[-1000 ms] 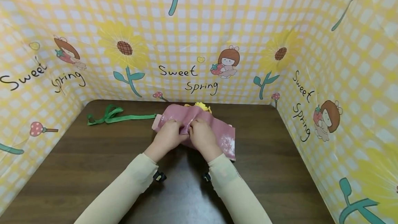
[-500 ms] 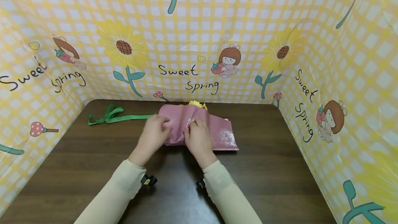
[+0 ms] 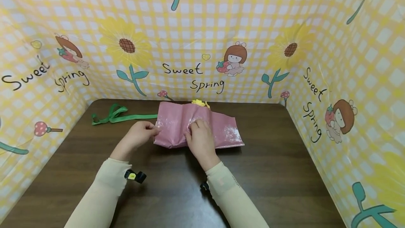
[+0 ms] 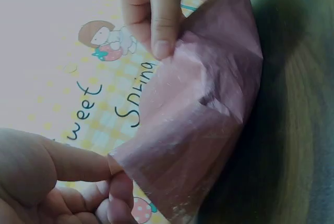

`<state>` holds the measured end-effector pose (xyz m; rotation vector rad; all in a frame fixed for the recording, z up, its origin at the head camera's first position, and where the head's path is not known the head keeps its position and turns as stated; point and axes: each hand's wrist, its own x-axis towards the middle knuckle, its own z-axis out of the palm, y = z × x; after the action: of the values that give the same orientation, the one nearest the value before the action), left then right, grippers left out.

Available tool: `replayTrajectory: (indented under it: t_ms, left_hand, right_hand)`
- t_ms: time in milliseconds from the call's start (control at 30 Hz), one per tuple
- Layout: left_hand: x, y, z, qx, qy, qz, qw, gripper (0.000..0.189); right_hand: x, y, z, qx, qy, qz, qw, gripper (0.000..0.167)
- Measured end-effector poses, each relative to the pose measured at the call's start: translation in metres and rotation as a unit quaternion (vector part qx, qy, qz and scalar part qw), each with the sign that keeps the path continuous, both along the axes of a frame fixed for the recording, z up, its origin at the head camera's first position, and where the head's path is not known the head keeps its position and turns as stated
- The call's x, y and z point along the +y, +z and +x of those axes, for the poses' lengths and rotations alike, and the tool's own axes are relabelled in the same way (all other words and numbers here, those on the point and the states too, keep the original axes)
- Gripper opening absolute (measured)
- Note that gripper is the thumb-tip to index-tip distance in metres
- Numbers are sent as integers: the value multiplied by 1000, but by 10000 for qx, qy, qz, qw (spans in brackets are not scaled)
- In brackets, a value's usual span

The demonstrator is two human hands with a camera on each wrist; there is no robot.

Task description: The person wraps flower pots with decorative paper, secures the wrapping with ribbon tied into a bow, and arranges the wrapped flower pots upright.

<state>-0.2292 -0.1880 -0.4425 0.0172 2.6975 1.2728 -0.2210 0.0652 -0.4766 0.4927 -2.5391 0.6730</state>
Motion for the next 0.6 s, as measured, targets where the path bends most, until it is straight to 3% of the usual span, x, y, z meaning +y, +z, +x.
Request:
replayTrajectory:
  t_ms: [233, 433, 600]
  left_hand:
    - [-17, 3, 9, -751, 167, 732, 9943, 29]
    - [-30, 0, 14, -735, -112, 1199, 9900, 28]
    - [-34, -3, 18, -802, -494, 1011, 9904, 29]
  right_hand:
    - [0, -1, -3, 70, 127, -252, 9996, 13]
    - [0, 3, -3, -94, 146, -372, 9992, 16]
    - [0, 4, -3, -176, 208, -270, 9993, 16]
